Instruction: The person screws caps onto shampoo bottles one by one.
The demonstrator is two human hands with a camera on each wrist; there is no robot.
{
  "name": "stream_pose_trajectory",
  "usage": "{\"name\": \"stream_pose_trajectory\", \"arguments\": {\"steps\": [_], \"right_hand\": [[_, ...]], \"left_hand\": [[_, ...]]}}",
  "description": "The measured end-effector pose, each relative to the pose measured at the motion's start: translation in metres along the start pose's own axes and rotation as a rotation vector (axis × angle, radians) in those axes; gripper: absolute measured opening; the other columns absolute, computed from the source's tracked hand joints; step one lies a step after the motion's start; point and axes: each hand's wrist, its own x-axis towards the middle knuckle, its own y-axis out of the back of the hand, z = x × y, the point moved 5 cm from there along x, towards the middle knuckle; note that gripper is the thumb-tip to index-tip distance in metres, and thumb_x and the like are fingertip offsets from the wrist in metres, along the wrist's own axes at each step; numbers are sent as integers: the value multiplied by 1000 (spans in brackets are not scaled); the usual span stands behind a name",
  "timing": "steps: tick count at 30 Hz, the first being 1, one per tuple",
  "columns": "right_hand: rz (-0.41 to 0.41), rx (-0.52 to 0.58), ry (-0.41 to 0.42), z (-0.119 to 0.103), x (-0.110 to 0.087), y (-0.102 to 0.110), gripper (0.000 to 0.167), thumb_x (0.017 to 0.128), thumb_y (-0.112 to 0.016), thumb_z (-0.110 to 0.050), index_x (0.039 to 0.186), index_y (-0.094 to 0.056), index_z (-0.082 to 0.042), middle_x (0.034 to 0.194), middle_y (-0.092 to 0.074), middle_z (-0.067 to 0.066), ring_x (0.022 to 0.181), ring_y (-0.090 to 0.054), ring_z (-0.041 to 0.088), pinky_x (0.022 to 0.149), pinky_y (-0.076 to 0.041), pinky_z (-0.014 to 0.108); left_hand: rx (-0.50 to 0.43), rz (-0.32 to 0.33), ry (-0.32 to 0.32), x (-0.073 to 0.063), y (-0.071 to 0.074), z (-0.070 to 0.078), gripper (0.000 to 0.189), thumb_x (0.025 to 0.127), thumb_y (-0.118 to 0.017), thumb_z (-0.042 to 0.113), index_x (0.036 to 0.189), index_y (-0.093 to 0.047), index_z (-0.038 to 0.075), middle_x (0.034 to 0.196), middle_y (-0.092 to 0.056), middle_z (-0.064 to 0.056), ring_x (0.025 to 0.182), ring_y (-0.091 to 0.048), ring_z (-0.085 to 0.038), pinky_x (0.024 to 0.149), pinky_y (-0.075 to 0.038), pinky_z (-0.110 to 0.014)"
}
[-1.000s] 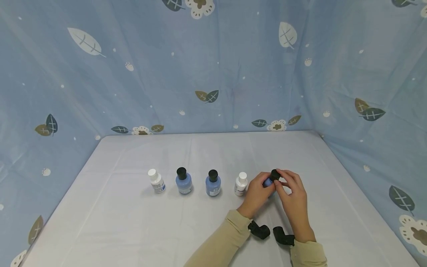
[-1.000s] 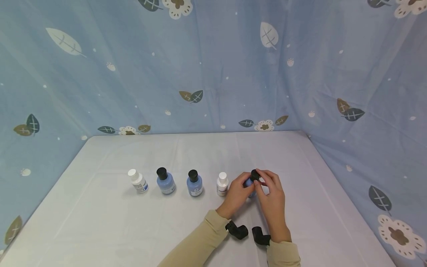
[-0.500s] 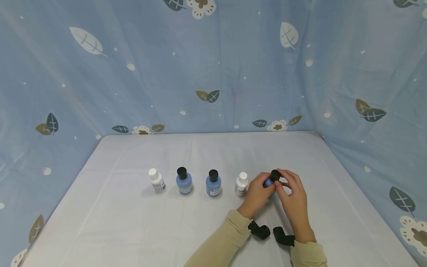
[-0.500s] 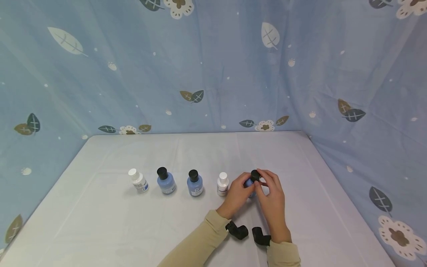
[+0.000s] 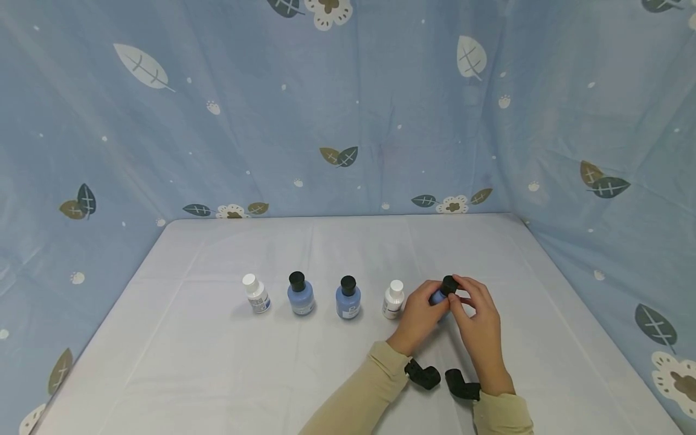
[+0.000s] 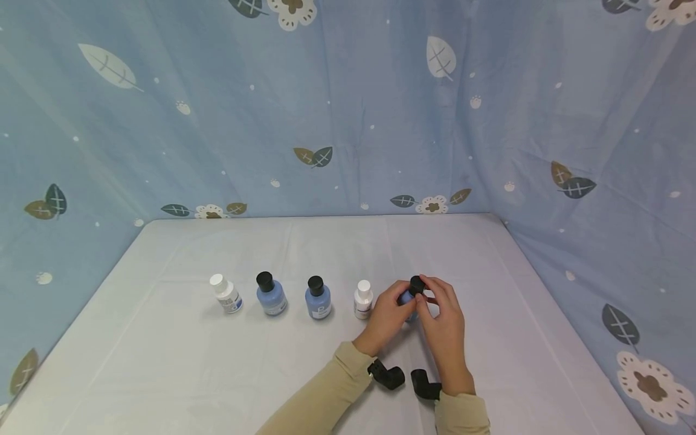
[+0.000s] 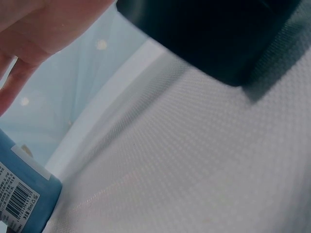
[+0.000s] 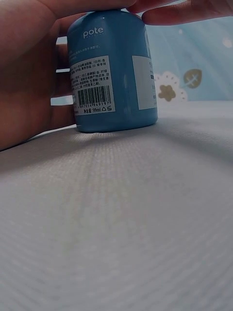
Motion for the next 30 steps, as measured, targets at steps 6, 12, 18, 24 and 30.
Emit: {"name": "stream_pose_trajectory", "arguments": {"steps": [6, 12, 18, 24, 30], "right_hand": [[-1, -4, 3, 1, -1, 0, 38, 82, -63, -7, 119, -57, -15, 118, -53, 0, 105, -48, 9, 77, -39, 10], [-13, -20, -22, 2, -1, -1, 38, 84, -63, -11, 121, -56, -18, 116, -55, -3, 105, -49, 9, 78, -39, 10], [-16, -23, -35, 1, 0, -1, 40, 82, -65, -14, 121, -56, -18, 115, -54, -2, 103, -49, 11, 78, -39, 11], [-8, -10, -29, 1, 0, -1, 46, 78, -69, -12, 122, -55, -16, 114, -52, 0, 102, -48, 12, 77, -40, 11], [-2, 10, -35, 1, -1, 0, 47, 79, -68, -12, 123, -54, -15, 113, -51, 0, 103, -47, 10, 77, -39, 11]], "left_hand": [[0, 0, 0, 0, 0, -1, 21, 86, -59, 30, 105, -61, 23, 100, -56, 15, 88, -53, -5, 73, -43, -19], [-12, -7, 11, 0, -2, -3, 23, 86, -58, 32, 107, -61, 24, 102, -56, 16, 89, -52, -4, 74, -43, -20], [-21, -3, 36, 0, -1, -3, 22, 86, -59, 30, 106, -61, 24, 102, -56, 15, 90, -53, -6, 74, -43, -20], [-29, 0, 33, 1, 0, -2, 21, 84, -61, 26, 105, -62, 23, 101, -56, 15, 89, -52, -3, 74, -43, -20], [-7, 1, 15, 0, 0, 1, 22, 84, -61, 26, 106, -62, 21, 102, -56, 15, 90, -51, -2, 75, -43, -19]]}}
